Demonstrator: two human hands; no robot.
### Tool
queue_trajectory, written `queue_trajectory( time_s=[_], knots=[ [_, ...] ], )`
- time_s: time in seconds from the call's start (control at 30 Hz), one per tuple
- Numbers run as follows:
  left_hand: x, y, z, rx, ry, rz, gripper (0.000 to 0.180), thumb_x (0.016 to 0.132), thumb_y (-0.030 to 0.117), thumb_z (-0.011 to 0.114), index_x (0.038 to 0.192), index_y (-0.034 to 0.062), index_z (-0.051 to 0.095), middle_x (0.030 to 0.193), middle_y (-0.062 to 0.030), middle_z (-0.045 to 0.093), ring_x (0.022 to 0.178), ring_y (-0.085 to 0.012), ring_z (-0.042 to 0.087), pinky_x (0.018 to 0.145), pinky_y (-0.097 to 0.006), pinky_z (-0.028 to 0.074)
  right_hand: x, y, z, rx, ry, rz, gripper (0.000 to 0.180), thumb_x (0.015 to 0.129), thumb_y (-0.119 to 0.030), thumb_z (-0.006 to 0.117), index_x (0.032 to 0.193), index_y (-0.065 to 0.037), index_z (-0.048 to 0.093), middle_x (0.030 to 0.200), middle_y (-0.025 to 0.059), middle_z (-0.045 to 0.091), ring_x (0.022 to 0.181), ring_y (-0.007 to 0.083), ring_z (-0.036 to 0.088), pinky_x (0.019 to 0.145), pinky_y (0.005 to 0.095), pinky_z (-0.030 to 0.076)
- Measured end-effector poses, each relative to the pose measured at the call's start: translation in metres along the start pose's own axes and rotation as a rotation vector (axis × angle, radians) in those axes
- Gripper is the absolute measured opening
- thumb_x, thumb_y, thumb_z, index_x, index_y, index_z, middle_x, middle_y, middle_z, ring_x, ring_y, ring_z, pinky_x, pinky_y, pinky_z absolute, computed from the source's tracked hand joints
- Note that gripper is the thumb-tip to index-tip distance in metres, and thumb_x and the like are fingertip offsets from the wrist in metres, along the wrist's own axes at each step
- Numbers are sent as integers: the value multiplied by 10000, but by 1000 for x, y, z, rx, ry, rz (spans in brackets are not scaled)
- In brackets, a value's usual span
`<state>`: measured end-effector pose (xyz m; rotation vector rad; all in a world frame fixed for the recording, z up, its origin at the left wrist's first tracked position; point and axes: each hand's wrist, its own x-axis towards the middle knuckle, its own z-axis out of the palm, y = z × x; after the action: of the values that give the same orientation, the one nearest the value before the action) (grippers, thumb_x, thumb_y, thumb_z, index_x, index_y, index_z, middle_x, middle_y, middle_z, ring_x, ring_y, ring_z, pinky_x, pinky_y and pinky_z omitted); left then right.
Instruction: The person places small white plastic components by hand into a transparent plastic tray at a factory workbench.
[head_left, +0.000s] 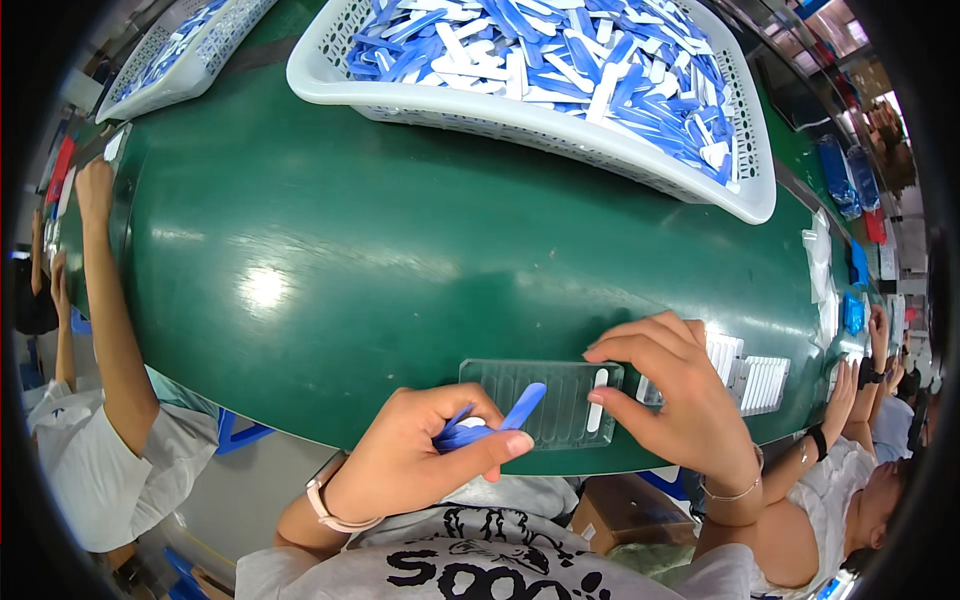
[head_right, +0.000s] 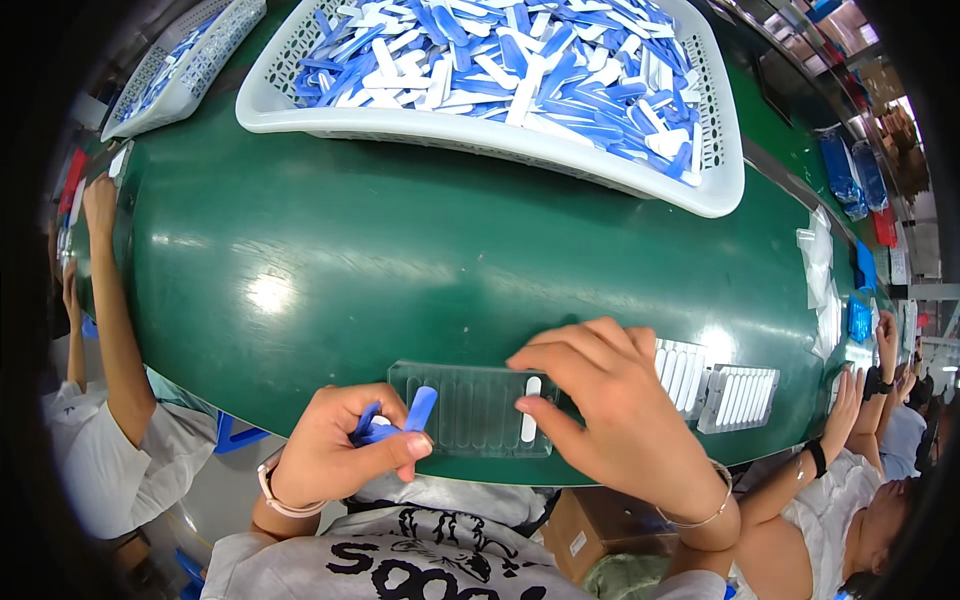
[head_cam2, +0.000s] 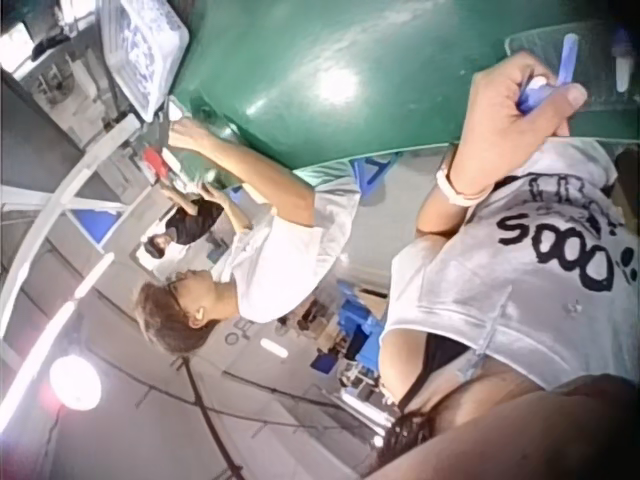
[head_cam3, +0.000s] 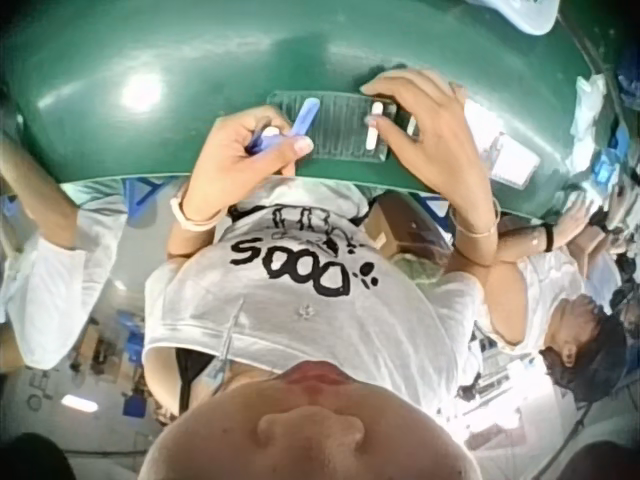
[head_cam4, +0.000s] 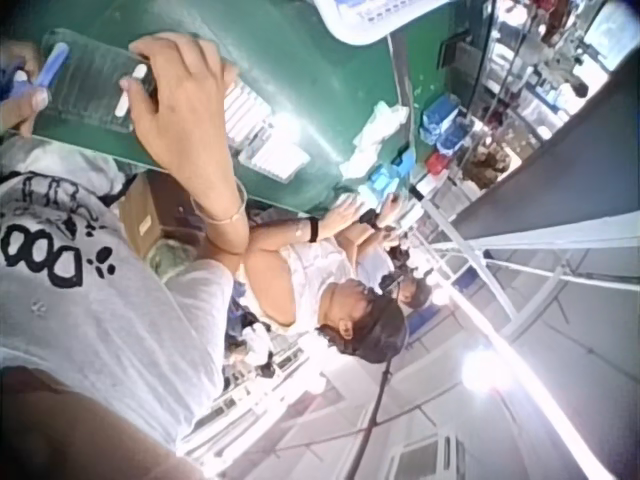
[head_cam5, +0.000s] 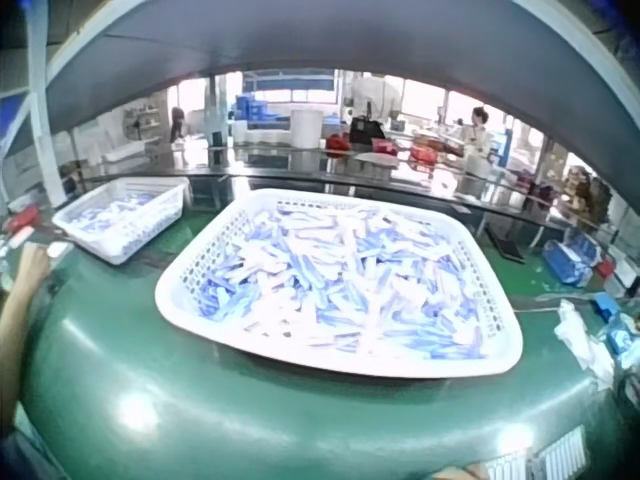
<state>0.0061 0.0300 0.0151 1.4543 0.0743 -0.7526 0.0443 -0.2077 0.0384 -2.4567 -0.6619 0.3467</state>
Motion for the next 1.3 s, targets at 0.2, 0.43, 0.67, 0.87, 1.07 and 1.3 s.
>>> queue_trajectory(
  time_s=[0.2,0.43,0.67,0.87,1.07,1.3],
  knots=[
    [3,1,5,-39,-369,-23,212,873,235,656,811,39,607,641,-1,607,542,-26,547,465,-188,376,0,2,7,726,-38,-191,223,742,-22,720,959,-42,668,905,72,662,760,194,603,637,297,470],
    [4,-6,14,-454,-234,-185,221,950,168,491,1064,-6,567,743,-30,514,581,-76,411,527,-209,367,1,14,-2,565,60,-52,94,754,-48,708,774,-40,616,708,38,612,651,185,568,582,291,438],
    [-5,-11,15,-295,-369,-61,297,953,78,443,1242,8,453,860,-59,547,669,-67,413,600,-206,375,11,10,11,47,63,-63,209,663,-164,777,714,-69,597,676,26,528,656,210,473,648,310,364],
    [-8,-12,18,-195,-298,37,219,958,125,483,1130,-3,525,827,-56,644,646,-47,490,588,-203,397,10,7,11,-69,163,-53,217,646,-177,788,752,-71,631,727,50,553,676,207,494,652,308,360],
    [-11,-3,15,-133,-294,60,144,938,131,529,994,7,576,751,-44,664,569,-26,459,519,-194,356,-4,-13,11,609,-34,-65,194,648,-106,804,805,-42,711,798,45,630,694,156,573,600,264,415],
    [-12,-2,16,-220,-251,-48,224,978,167,445,1120,30,549,843,-9,657,637,-33,485,585,-198,391,-5,-15,13,671,2,27,72,765,7,684,836,4,672,821,77,633,712,166,596,599,260,449]
  ],
)
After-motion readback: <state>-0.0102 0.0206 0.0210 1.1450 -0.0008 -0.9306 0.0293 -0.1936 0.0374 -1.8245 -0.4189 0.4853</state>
